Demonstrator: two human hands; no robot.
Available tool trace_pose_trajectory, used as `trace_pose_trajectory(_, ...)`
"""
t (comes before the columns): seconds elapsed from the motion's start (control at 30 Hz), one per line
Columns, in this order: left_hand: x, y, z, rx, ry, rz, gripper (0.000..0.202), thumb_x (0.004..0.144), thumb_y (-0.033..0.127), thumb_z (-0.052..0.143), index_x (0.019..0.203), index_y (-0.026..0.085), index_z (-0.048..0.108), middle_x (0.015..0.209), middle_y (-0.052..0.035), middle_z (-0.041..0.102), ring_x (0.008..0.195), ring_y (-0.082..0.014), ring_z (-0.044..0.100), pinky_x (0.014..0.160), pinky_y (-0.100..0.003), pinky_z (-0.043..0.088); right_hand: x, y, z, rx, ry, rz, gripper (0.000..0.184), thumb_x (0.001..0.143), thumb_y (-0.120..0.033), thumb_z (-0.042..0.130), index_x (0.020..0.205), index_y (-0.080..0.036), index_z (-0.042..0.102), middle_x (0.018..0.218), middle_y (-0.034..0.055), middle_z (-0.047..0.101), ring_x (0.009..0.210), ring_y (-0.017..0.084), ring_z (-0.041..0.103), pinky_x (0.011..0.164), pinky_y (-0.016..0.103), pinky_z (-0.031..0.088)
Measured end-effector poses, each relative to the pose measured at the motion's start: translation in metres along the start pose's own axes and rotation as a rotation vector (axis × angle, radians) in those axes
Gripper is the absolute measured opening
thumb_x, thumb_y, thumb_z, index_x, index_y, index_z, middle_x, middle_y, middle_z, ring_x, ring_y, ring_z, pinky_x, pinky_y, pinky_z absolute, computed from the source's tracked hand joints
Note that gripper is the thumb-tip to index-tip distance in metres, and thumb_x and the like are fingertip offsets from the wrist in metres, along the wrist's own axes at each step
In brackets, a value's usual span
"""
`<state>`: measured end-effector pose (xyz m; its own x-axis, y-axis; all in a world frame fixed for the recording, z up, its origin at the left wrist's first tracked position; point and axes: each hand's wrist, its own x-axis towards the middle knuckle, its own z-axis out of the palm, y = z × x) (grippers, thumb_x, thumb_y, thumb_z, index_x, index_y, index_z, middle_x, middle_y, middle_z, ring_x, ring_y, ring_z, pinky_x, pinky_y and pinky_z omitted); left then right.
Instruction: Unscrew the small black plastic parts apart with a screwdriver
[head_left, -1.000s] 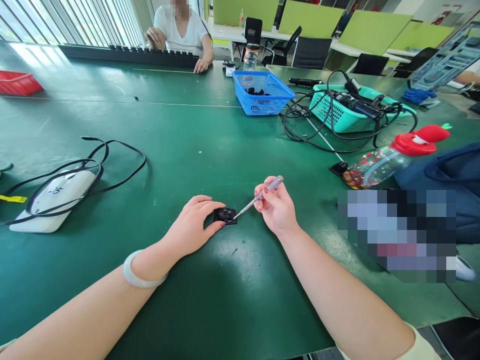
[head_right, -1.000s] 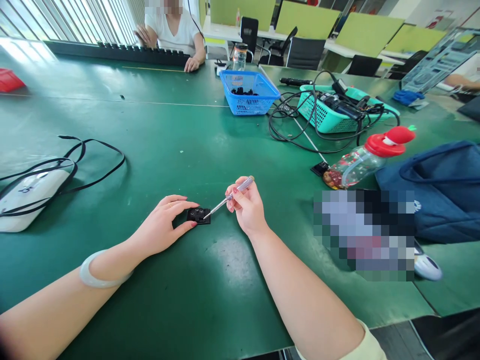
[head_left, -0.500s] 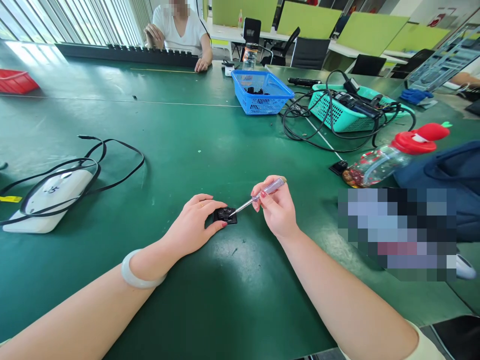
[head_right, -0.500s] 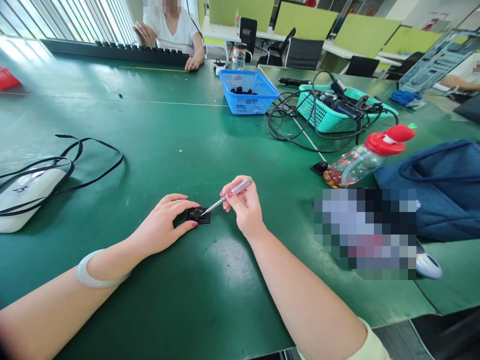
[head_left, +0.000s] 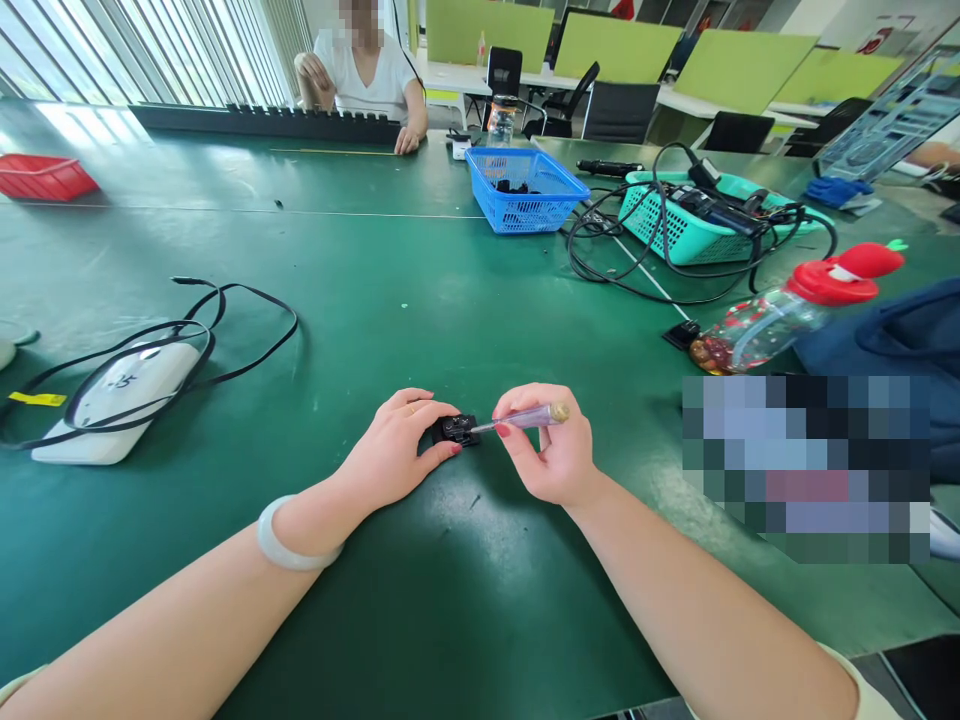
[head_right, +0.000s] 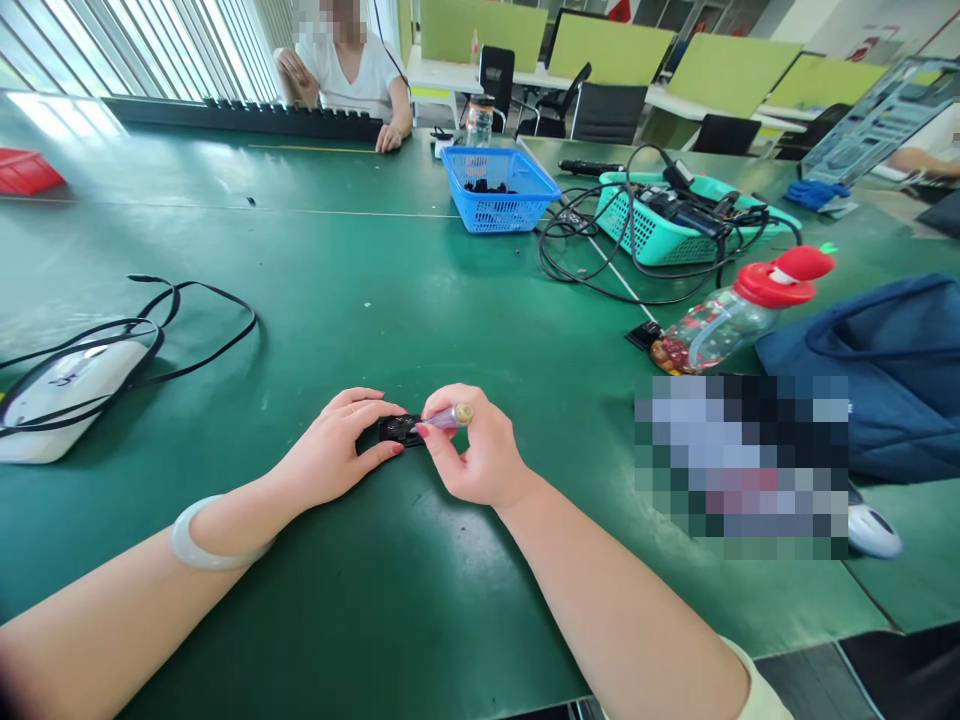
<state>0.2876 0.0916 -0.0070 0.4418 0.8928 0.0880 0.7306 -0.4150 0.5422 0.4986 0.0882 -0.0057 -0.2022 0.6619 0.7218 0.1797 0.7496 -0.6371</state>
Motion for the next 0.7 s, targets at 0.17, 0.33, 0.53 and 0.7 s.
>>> trace_pose_trajectory(0.17,0.001,0.0,0.001,0.003,0.012,0.022,0.031,0.087,0.042,0.061,0.113,0.025,0.063,0.111,-0.003,0.071,0.126,-0.0284,0.047,0.107,-0.05,0.044,0.002,-0.005,0.002,-0.094,-0.032,-0.154,0.03,0.083,-0.01,0.059,0.105,-0.026,0.047,0.082,0.0,0.061,0.07,0.016,0.065,0.06,0.03,0.056)
trace_pose_trajectory(0.33,0.0,0.002,0.001,0.031,0.018,0.019,0.031,0.088,0.042,0.06,0.113,0.024,0.063,0.112,-0.0043,0.07,0.128,-0.0289,0.046,0.108,-0.051,0.043,0.003,-0.012,0.003,-0.151,-0.142,-0.291,0.025,0.083,-0.009,0.057,0.1,-0.025,0.047,0.077,-0.0007,0.061,0.067,0.015,0.062,0.058,0.027,0.054)
trace_pose_trajectory(0.53,0.0,0.004,0.003,0.063,0.023,-0.006,0.028,0.088,0.037,0.057,0.113,0.025,0.063,0.114,-0.0031,0.07,0.131,-0.0286,0.043,0.112,-0.052,0.039,0.005,-0.025,0.006,-0.329,-0.337,-0.551,0.017,0.082,-0.009,0.054,0.089,-0.025,0.05,0.065,-0.0023,0.053,0.055,0.014,0.048,0.047,0.028,0.04)
trace_pose_trajectory(0.7,0.001,0.004,0.005,0.073,0.029,-0.015,0.027,0.086,0.031,0.058,0.113,0.024,0.062,0.113,-0.0036,0.07,0.131,-0.0285,0.043,0.112,-0.053,0.038,0.005,-0.033,0.012,-0.405,-0.429,-0.652,0.015,0.085,-0.009,0.051,0.079,-0.023,0.054,0.062,-0.0027,0.043,0.051,0.012,0.036,0.046,0.028,0.034)
